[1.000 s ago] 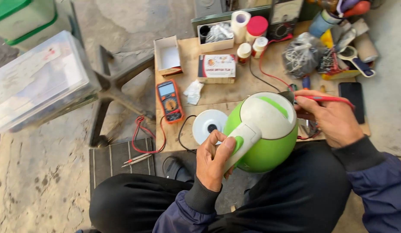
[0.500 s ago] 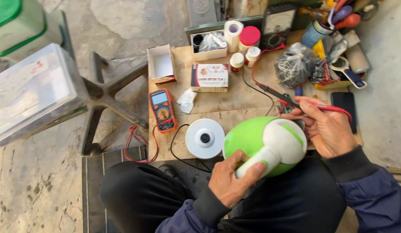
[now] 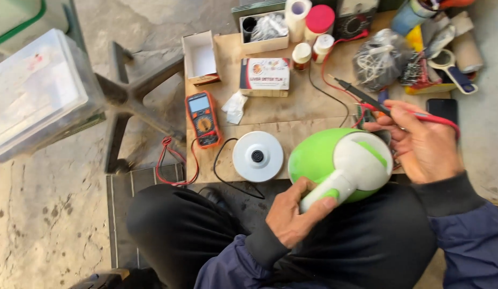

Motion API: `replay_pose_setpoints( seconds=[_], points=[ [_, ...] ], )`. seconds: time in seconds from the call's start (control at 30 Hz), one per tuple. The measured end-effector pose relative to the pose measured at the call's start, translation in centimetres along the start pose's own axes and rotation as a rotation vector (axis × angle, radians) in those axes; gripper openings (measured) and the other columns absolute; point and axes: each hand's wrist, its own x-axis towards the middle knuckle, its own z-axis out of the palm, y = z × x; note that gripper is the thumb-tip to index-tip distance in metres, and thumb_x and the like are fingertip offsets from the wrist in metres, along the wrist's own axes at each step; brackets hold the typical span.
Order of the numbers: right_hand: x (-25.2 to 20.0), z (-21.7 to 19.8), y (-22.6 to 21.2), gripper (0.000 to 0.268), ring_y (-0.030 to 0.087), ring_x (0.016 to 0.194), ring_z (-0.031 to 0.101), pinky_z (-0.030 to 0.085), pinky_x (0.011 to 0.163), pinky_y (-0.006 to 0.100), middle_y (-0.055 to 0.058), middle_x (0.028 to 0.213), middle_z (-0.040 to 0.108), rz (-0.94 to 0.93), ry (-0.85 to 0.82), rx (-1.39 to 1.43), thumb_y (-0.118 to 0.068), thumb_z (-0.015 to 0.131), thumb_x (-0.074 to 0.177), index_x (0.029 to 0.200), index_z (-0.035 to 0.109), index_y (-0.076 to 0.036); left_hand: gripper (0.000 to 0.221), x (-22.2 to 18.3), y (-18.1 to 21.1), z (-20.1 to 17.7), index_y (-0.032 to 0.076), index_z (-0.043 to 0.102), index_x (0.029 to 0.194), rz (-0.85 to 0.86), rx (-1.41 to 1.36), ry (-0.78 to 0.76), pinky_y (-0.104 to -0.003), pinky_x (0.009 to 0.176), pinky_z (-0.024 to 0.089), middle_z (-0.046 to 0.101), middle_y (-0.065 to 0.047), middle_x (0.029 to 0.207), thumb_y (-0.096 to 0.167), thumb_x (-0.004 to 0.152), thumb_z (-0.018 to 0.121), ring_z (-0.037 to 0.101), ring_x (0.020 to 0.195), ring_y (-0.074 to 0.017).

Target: Testing and repairing a kettle base using a multimeter and hand tools to diagnose electrical issues.

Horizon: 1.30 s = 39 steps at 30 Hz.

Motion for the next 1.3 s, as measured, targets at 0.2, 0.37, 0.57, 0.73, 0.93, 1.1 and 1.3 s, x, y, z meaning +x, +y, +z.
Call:
replay_pose_setpoints(
  seconds=[0.2, 0.37, 0.57, 0.73, 0.93, 1.1, 1.3],
  points=[
    [-0.3, 0.3, -0.2, 0.030, 0.031, 0.106, 0.084, 0.062, 0.081, 0.032, 0.008, 0.103, 0.074, 0.026, 0.009, -0.056, -0.020, 0.065, 0.117, 0.145, 0.066, -0.008, 0.050, -0.5, 0.1, 0.0, 0.018, 0.059, 0.098, -0.051, -0.069, 0.002, -0.034, 0.074, 0.042, 0.057, 0.002, 0.081, 0.067, 0.091, 0.064, 0.052, 0.077, -0.0154],
    [-0.2, 0.9, 0.1, 0.026, 0.027, 0.107, 0.085, 0.055, 0.075, 0.027, 0.005, 0.103, 0.074, 0.017, 0.006, -0.110, -0.021, 0.063, 0.119, 0.143, 0.067, -0.011, 0.047, 0.0, 0.7, 0.3, 0.020, 0.055, 0.088, -0.204, -0.119, 0.083, -0.033, 0.074, 0.042, 0.055, 0.004, 0.078, 0.065, 0.084, 0.069, 0.051, 0.076, -0.0138],
    [0.6, 1.8, 0.3, 0.025, 0.028, 0.102, 0.086, 0.052, 0.065, 0.025, 0.004, 0.098, 0.076, 0.035, 0.018, -0.041, -0.020, 0.068, 0.113, 0.136, 0.070, -0.012, 0.044, 0.5, -1.6, -0.5, 0.019, 0.054, 0.089, -0.102, -0.182, 0.041, -0.035, 0.077, 0.040, 0.052, 0.004, 0.082, 0.062, 0.093, 0.064, 0.048, 0.081, -0.0142],
    [0.2, 2.9, -0.2, 0.025, 0.031, 0.097, 0.085, 0.064, 0.077, 0.032, 0.009, 0.097, 0.075, 0.051, 0.031, -0.010, -0.018, 0.068, 0.112, 0.135, 0.069, -0.008, 0.039, 0.2, -2.8, -1.9, 0.015, 0.052, 0.092, 0.020, -0.282, -0.078, -0.037, 0.078, 0.036, 0.046, 0.001, 0.086, 0.053, 0.102, 0.052, 0.044, 0.082, -0.0165],
    [-0.2, 3.8, -0.7, 0.027, 0.031, 0.097, 0.085, 0.065, 0.083, 0.030, 0.009, 0.097, 0.073, 0.020, 0.010, -0.077, -0.017, 0.064, 0.114, 0.137, 0.070, -0.004, 0.038, 0.3, -4.2, -2.3, 0.015, 0.061, 0.107, 0.095, -0.209, -0.123, -0.035, 0.076, 0.039, 0.054, 0.000, 0.088, 0.050, 0.092, 0.061, 0.047, 0.080, -0.0166],
    [0.1, 3.9, -0.4, 0.027, 0.029, 0.098, 0.085, 0.061, 0.080, 0.027, 0.007, 0.097, 0.074, 0.036, 0.010, -0.079, -0.020, 0.065, 0.114, 0.137, 0.070, -0.006, 0.036, 0.1, -4.3, -2.4, 0.016, 0.059, 0.106, 0.060, -0.206, -0.122, -0.035, 0.077, 0.039, 0.054, 0.001, 0.091, 0.049, 0.090, 0.062, 0.048, 0.083, -0.0171],
    [0.2, 4.1, -0.3, 0.028, 0.031, 0.096, 0.085, 0.065, 0.084, 0.030, 0.009, 0.097, 0.074, 0.028, 0.011, -0.060, -0.018, 0.066, 0.114, 0.137, 0.070, -0.002, 0.038, 0.1, -4.4, -2.3, 0.017, 0.062, 0.106, 0.056, -0.179, -0.089, -0.033, 0.082, 0.040, 0.056, 0.003, 0.093, 0.052, 0.092, 0.063, 0.050, 0.087, -0.0160]
  ],
)
